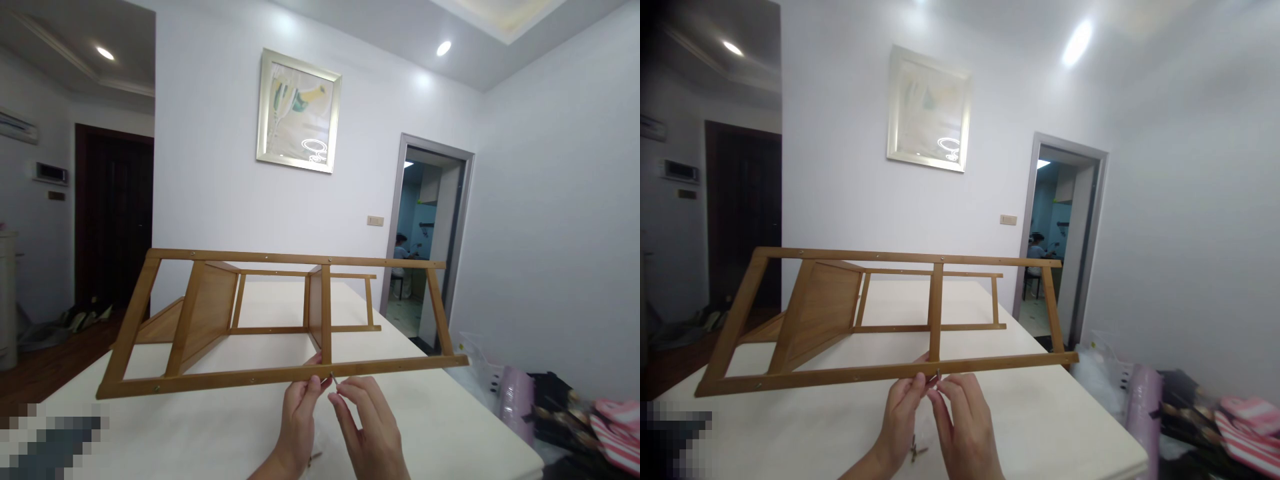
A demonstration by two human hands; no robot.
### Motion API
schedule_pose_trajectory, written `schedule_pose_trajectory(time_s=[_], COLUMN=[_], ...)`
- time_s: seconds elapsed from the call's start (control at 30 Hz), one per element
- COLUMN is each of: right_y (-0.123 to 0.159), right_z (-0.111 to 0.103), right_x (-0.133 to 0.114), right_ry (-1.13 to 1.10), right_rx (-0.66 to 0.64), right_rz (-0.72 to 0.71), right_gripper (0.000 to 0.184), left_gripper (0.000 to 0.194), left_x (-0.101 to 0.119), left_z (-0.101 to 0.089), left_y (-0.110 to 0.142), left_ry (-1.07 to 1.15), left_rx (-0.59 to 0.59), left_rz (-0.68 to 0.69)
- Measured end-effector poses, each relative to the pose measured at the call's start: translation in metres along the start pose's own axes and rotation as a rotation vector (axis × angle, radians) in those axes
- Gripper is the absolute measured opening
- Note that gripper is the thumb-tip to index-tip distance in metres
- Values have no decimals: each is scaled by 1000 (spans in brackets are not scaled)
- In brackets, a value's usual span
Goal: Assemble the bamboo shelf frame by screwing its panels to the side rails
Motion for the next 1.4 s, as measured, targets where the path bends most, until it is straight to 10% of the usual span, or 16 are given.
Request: schedule_pose_trajectory(time_s=[0.17,0.6,1.03,1.4], right_y=[-8,12,8,11], right_z=[2,14,-9,7], right_x=[-5,35,-1,4], right_ry=[31,-720,47,194], right_rx=[70,31,245,189], right_rz=[33,803,98,167], right_gripper=[7,30,4,23], left_gripper=[52,52,51,51], left_x=[4,-1,-2,1], left_z=[0,1,0,0], left_y=[1,-1,0,1], left_ry=[-9,24,-4,-20], left_rx=[21,-29,-14,7], left_rz=[-4,3,11,-8])
Point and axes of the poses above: each hand's wrist, its own y-axis away from the middle knuckle, its own z-axis out of the palm, x = y × z, the point moved 7 cm from there along -y, towards the middle knuckle, and after that the axes turned 2 degrees about -x, right-handed, at the moved point
